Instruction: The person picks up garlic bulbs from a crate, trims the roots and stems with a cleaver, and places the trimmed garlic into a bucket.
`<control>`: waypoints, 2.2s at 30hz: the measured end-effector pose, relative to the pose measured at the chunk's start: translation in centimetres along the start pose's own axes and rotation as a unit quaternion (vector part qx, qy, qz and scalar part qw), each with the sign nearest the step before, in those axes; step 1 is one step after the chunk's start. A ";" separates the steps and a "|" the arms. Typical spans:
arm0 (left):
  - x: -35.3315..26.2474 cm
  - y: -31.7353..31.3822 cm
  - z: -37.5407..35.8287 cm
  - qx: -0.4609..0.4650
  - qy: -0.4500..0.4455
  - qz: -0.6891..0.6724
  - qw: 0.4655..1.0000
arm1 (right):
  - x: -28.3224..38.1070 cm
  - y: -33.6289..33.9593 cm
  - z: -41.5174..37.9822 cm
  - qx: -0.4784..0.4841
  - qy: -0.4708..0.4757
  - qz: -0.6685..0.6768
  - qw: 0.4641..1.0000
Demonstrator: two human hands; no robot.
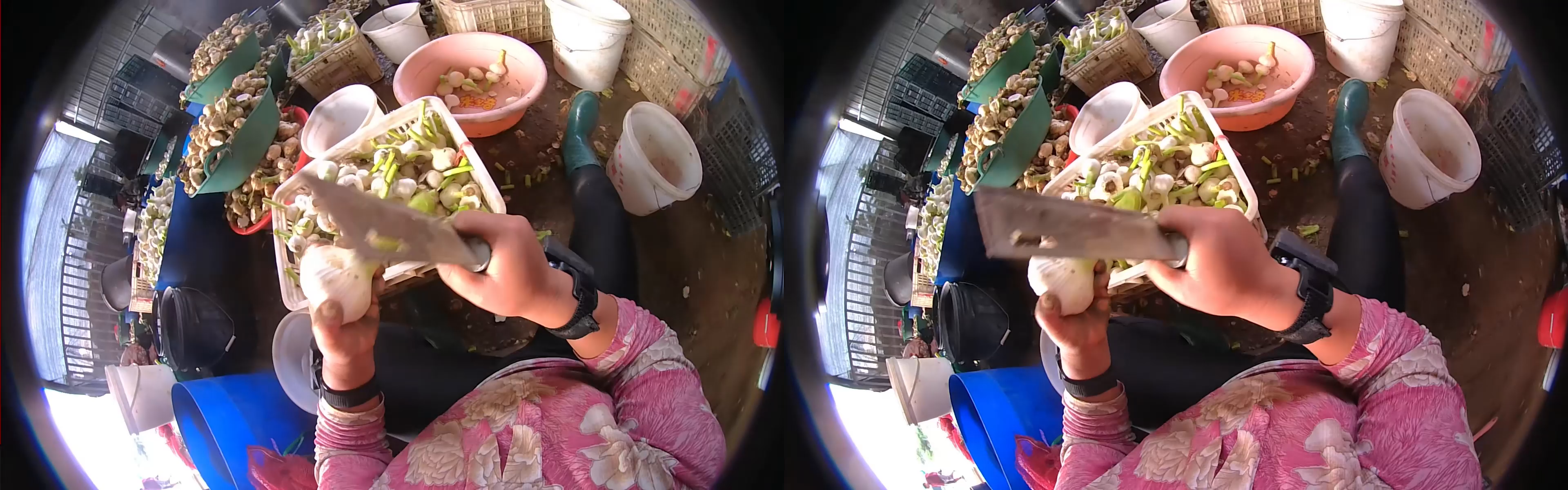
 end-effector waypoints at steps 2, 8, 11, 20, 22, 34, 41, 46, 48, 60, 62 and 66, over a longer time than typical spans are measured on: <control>-1.0 -0.7 -0.6 -0.018 -0.020 -0.001 1.000 | -0.3 0.0 -0.2 0.017 -0.005 0.019 1.000; -7.7 0.0 1.6 0.127 -0.134 -0.111 0.976 | -12.7 -3.5 -6.0 0.093 -0.299 0.042 0.949; -7.9 7.0 1.2 -0.067 -0.168 0.138 0.974 | -7.0 0.6 -1.3 0.011 -0.148 -0.134 0.980; -0.6 38.7 -9.5 -0.215 0.157 0.629 0.730 | -13.3 -0.4 -3.3 0.015 -0.326 0.041 0.944; -0.2 40.4 -8.1 -0.193 0.064 0.676 0.708 | -12.8 -1.1 -3.2 0.026 -0.274 0.001 0.961; 12.2 25.1 10.5 0.017 0.306 0.662 0.684 | -14.1 -3.3 -2.5 0.058 -0.304 -0.036 0.950; 11.6 25.1 10.7 -0.071 0.159 0.634 0.754 | -17.0 -3.7 -2.0 0.100 -0.361 -0.043 0.926; 3.5 14.7 10.6 -0.015 0.027 0.225 0.974 | -15.5 -3.4 -1.1 0.072 -0.320 -0.080 0.941; 0.9 10.2 8.9 0.001 0.005 0.216 0.976 | -12.6 -2.8 0.0 0.031 -0.239 -0.143 0.960; 1.5 -1.6 0.3 0.022 0.070 0.089 0.993 | -0.2 -2.2 -1.7 0.048 0.191 -0.150 0.969; 2.6 -0.5 -0.1 0.026 0.134 0.140 0.981 | -1.8 -1.8 -1.5 0.050 0.169 -0.150 0.973; -0.4 -4.1 -2.0 0.206 -0.142 0.422 0.871 | -13.1 1.0 -0.1 -0.004 -0.159 -0.230 0.960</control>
Point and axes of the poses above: each hand's wrist, its own z-axis towards the middle knuckle, its own y-axis out of the back of the hand, x = y × z, the point moved 5 cm from there along z, towards the middle knuckle, and after that the axes turned 9 degrees about -y, right-handed, at the moved point
